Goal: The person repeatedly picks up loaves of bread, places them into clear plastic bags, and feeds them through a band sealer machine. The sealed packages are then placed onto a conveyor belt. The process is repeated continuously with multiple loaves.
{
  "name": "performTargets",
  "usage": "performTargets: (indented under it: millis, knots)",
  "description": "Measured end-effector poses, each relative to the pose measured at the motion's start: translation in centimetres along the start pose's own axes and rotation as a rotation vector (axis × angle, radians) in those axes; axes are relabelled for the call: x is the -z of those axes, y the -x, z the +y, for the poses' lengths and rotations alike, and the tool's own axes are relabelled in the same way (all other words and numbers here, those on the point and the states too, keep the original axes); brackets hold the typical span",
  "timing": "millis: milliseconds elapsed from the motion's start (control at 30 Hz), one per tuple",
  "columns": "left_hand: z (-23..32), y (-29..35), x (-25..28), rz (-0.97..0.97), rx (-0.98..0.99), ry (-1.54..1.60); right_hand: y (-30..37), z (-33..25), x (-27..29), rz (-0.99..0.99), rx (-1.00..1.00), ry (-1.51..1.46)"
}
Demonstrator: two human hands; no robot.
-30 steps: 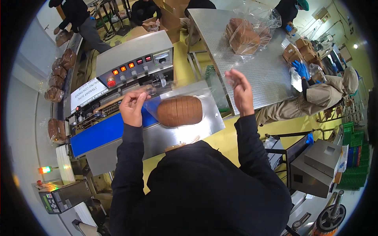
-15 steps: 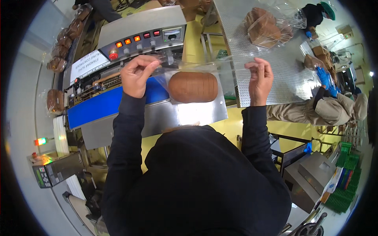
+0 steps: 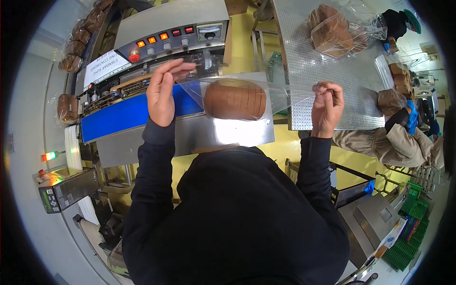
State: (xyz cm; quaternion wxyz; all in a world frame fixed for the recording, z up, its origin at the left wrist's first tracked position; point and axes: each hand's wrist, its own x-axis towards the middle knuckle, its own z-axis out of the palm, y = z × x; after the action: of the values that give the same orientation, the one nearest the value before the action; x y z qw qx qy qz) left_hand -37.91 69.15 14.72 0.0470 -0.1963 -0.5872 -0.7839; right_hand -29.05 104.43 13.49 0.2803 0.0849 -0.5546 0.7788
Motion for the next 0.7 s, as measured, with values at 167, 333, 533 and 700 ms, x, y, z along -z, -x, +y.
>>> performTargets:
  millis: [167, 333, 533, 700]
  knots:
    - [-0.9, 1.1, 0.4, -0.033, 0.03, -0.228, 2.0, 0.9, 1.2, -0.045, -0.248, 0.166]
    - [-1.5, 1.3, 1.4, -0.006, 0.117, -0.189, 2.5, 3.5, 2.8, -0.106, -0.199, 0.24]
    - [-3.5, 2.9, 2.7, -0.065, 0.238, -0.142, 4.2, 4.4, 2.6, -0.116, -0.402, 0.282]
    - [-8.1, 4.1, 3.1, -0.203, 0.298, -0.165, 4.1, 7.6, 2.1, -0.315, -0.391, 0.466]
